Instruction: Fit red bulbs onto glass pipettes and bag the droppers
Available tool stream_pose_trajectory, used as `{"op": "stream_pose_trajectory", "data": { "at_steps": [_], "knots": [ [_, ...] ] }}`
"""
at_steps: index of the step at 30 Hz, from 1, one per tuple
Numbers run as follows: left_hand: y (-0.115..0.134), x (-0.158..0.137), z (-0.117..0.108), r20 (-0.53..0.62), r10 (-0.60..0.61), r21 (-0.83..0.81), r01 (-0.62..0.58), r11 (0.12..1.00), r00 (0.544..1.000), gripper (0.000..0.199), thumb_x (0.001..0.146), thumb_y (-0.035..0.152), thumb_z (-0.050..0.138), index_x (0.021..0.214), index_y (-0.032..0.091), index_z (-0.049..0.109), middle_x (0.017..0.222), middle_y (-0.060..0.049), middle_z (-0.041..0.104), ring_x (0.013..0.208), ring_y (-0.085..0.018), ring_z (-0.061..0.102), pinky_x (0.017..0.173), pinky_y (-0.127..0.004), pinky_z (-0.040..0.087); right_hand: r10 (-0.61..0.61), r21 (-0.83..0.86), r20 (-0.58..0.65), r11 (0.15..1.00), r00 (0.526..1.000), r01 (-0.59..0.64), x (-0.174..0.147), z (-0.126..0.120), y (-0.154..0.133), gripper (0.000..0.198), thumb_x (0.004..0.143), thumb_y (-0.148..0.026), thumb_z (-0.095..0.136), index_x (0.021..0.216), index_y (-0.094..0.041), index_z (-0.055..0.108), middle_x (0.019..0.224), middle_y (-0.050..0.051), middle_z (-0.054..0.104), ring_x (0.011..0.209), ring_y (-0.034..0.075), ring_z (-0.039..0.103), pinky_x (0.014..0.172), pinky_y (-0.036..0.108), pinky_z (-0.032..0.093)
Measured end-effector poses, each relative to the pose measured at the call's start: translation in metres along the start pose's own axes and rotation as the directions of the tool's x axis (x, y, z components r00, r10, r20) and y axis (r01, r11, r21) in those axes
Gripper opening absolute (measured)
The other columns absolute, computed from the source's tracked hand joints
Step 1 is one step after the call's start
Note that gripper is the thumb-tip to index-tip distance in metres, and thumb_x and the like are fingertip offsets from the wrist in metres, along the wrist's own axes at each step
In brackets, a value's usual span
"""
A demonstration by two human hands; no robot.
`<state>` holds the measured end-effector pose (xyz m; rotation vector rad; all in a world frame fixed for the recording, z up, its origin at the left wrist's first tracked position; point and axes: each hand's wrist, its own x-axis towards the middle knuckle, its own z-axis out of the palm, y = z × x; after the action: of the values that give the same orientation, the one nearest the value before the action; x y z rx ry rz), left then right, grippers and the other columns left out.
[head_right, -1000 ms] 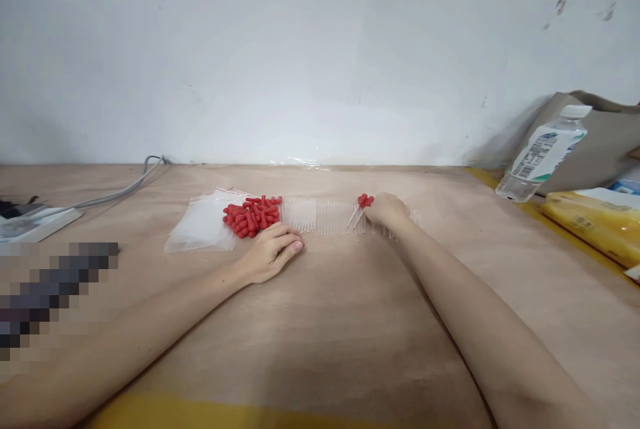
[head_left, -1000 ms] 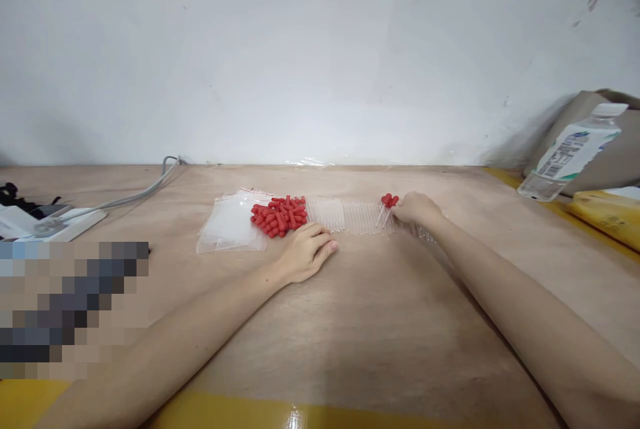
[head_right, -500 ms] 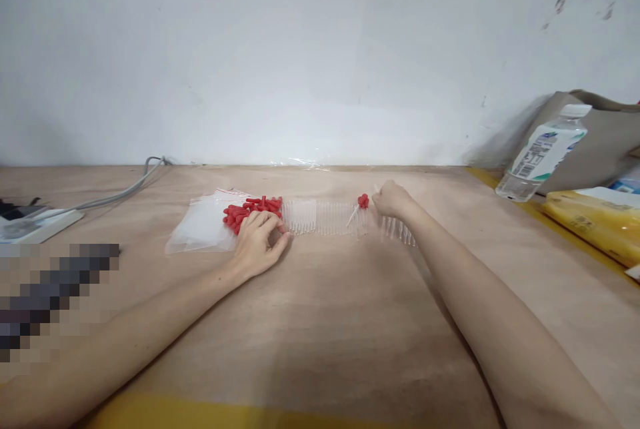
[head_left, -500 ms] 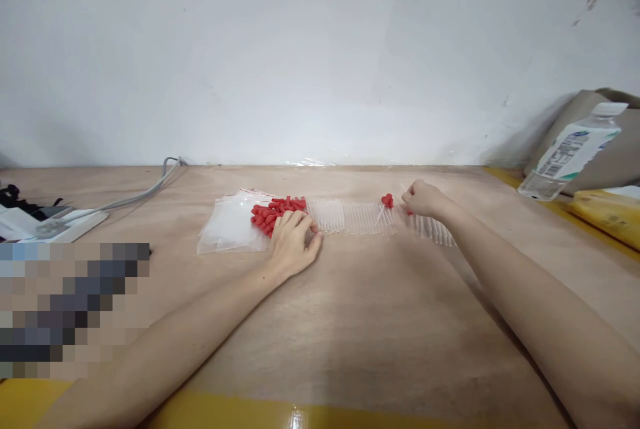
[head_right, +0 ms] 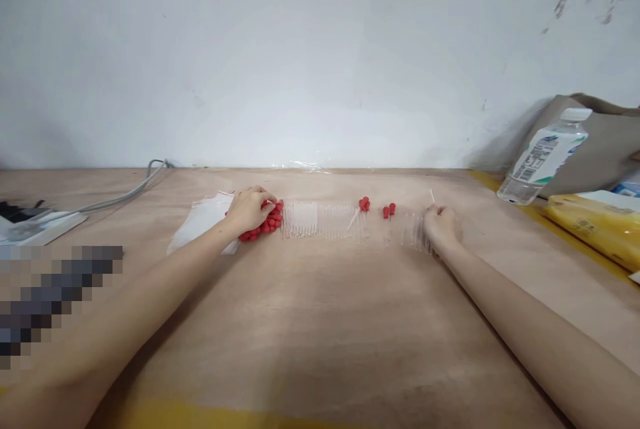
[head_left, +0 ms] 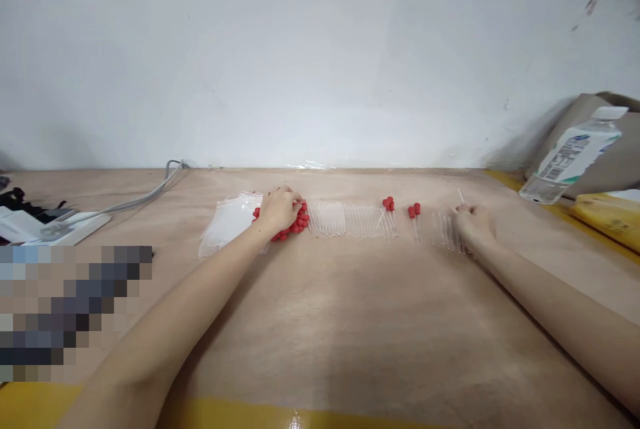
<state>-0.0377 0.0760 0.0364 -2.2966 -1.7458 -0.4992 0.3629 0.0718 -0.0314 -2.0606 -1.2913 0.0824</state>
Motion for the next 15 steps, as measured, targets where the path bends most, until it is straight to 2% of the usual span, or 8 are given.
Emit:
{"op": "stream_pose_trajectory", "data": {
  "at_steps": [2,4,7,11,15],
  "knots": [
    [0.001,0.008,-0.001,0.078,-0.019,0.032,0.017,0.999,0.997,0.022,0.081,0.023,0.047,0.091,0.023,0.067,0.102,-0.008,0.060,0.095,-0.026,0.053,0.080,-0.038,0.038,0.094,0.069,-0.018,0.993,0.995,-0.092,-0.002,0.006,-0.005,0.047,0.082,-0.032,0.026,0.101,-0.004,0.059,0.093,0.025,0.060,0.089,0.034,0.057,0.066,0.039,0.042],
    [0.003,0.012,-0.003,0.121,-0.029,0.044,0.024,0.999,0.992,0.022,0.079,0.021,0.048,0.090,0.022,0.068,0.099,-0.008,0.062,0.090,-0.025,0.056,0.078,-0.036,0.039,0.135,0.156,-0.008,0.979,0.991,-0.132,-0.004,0.012,-0.013,0.042,0.081,-0.033,0.031,0.099,-0.010,0.060,0.096,0.019,0.061,0.092,0.030,0.057,0.070,0.036,0.043],
    [0.005,0.016,-0.006,0.161,-0.037,0.054,0.029,0.998,0.986,0.020,0.076,0.018,0.050,0.085,0.022,0.068,0.090,-0.007,0.066,0.083,-0.024,0.058,0.074,-0.034,0.039,0.127,0.302,0.035,0.944,0.991,-0.132,-0.004,0.023,-0.027,0.035,0.079,-0.034,0.036,0.091,-0.014,0.062,0.096,0.014,0.063,0.093,0.026,0.057,0.073,0.033,0.043],
    [0.004,0.019,-0.005,0.184,-0.047,0.053,0.037,0.998,0.982,0.013,0.073,0.020,0.055,0.077,0.022,0.068,0.077,-0.005,0.068,0.078,-0.022,0.060,0.073,-0.032,0.038,0.077,0.505,0.092,0.855,0.993,-0.113,-0.001,0.040,-0.045,0.022,0.076,-0.033,0.043,0.077,-0.019,0.060,0.086,0.009,0.064,0.089,0.023,0.057,0.070,0.030,0.045],
    [0.003,0.020,-0.002,0.178,-0.043,0.032,0.037,0.999,0.983,0.011,0.074,0.022,0.056,0.078,0.022,0.067,0.076,-0.003,0.068,0.078,-0.021,0.060,0.072,-0.030,0.040,0.041,0.638,0.138,0.760,0.990,-0.120,0.001,0.054,-0.060,0.015,0.074,-0.030,0.046,0.071,-0.019,0.056,0.078,0.006,0.062,0.080,0.019,0.058,0.067,0.027,0.046]
  ]
}}
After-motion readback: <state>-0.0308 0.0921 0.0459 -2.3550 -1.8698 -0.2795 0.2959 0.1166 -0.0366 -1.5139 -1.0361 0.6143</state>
